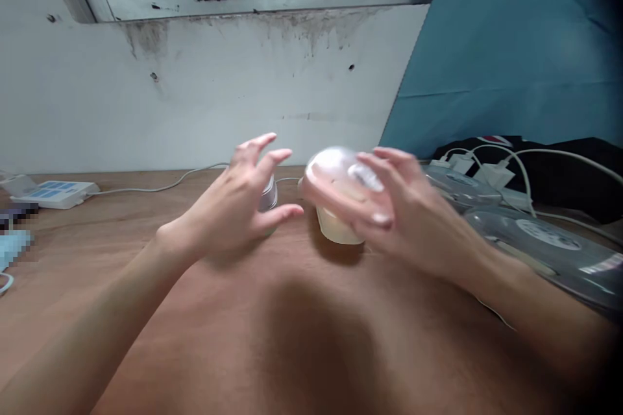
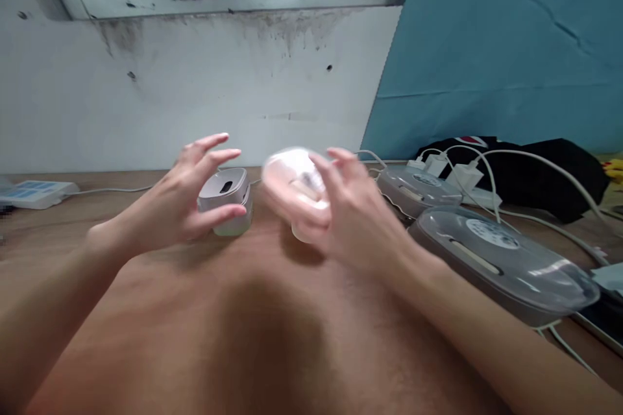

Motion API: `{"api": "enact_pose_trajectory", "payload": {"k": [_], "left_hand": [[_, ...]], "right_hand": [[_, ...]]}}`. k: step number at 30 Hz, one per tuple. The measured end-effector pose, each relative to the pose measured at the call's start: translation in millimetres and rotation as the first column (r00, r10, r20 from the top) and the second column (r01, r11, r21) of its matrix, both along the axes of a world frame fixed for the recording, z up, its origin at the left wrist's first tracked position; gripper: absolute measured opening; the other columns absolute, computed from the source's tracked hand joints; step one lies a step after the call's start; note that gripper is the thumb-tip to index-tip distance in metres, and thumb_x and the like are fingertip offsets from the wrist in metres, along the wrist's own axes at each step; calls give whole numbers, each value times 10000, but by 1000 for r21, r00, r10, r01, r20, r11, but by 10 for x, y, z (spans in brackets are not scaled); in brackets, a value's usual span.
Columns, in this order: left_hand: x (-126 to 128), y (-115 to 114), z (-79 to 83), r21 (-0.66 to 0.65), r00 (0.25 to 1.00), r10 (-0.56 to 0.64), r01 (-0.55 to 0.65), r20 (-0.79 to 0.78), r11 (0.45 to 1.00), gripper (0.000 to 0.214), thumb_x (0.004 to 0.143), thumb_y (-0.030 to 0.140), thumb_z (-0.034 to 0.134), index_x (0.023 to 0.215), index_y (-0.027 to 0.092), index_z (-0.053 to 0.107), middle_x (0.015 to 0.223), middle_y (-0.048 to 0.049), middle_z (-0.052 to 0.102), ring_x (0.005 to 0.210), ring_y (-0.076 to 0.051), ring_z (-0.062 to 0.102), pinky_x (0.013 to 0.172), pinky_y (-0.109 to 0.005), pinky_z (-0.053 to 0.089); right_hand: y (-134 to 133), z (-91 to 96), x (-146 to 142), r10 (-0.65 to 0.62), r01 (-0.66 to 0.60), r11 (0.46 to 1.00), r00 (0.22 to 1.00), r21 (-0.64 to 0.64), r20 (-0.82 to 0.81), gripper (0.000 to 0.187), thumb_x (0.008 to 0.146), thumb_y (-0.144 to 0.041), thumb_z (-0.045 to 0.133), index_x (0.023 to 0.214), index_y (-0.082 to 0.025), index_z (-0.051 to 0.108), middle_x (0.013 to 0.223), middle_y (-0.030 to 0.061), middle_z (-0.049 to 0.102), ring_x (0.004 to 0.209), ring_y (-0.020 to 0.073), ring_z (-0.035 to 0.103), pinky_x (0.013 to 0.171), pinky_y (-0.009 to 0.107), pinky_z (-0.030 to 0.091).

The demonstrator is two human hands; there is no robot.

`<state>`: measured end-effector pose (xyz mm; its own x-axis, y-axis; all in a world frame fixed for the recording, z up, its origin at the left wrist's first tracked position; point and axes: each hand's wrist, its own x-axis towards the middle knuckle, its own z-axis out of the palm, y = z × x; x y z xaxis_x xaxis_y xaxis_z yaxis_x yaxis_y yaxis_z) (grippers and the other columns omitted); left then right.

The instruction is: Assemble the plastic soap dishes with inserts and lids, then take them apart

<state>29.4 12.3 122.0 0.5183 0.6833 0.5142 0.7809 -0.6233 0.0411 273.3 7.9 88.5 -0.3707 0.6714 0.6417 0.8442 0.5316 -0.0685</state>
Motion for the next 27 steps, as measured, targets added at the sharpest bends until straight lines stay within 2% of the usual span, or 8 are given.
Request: {"api": "enact_pose_trajectory", "payload": {"k": [3,6,10,15,17,19,23,27], "left_hand": [[-38,-131,-130,-235,930,-357,329,-87,915,792,759,508,611,1378,165,255,1447,-167,249,1337,-300,232,1054,-445,305],[-76,-240,-400,-556,842,-530,393,-102,732,888,728,469,649,1407,123,192,1436,-197,268,1323,-292,278,1052,-401,325],[-102,-327,-758,-653,906,-421,345,44,674,900,703,363,662,1415,145,156,1413,-196,257,1312,-302,288,1034,-412,346],[-101,-377,-953,-623,900,-323,436,294,650,807,726,344,618,1385,184,178,1379,-156,296,1270,-291,349,1043,-430,334],[-132,-388,-985,-577,879,-288,469,380,669,727,751,331,594,1364,232,215,1342,-112,353,1234,-267,397,1028,-414,358],[-213,-397,-992,-472,873,-251,445,418,761,690,752,323,596,1347,253,254,1320,-94,370,1231,-270,391,1021,-407,364],[-527,-439,-923,-204,894,-44,149,446,967,647,767,346,592,1336,273,295,1320,-93,365,1219,-293,390,1008,-439,362],[-845,-622,-936,-167,911,254,-209,325,964,607,792,433,550,1330,302,302,1285,-79,407,1131,-291,478,911,-438,445]], "right_hand": [[-262,-245,-89,427,-416,895,904,-158,36,804,686,-276,615,1372,-154,214,1401,190,248,1312,328,253,955,466,421],[-378,-561,-80,591,-553,778,805,-299,51,886,669,-222,646,1401,-168,149,1445,188,156,1349,319,187,1013,463,360],[-350,-853,19,540,-536,705,830,-464,-139,1001,654,-317,719,1411,-225,71,1486,172,44,1379,313,105,1043,482,310],[-309,-985,103,382,-537,598,843,-594,-379,1165,617,-447,747,1418,-260,-78,1498,158,99,1367,295,189,1065,481,274],[-306,-1009,116,361,-541,586,841,-603,-403,1212,605,-466,750,1416,-262,-127,1503,157,84,1363,302,199,1067,492,261],[-300,-1016,121,379,-542,596,840,-592,-388,1210,613,-478,740,1415,-270,-141,1505,155,73,1368,312,174,1068,506,244],[-290,-953,103,470,-546,575,830,-609,-301,1009,670,-470,701,1427,-267,66,1488,155,99,1358,312,205,1052,474,296],[-302,-872,58,503,-498,573,841,-651,-201,655,720,-482,647,1286,-245,419,1446,150,193,1285,312,343,987,443,388]]}}
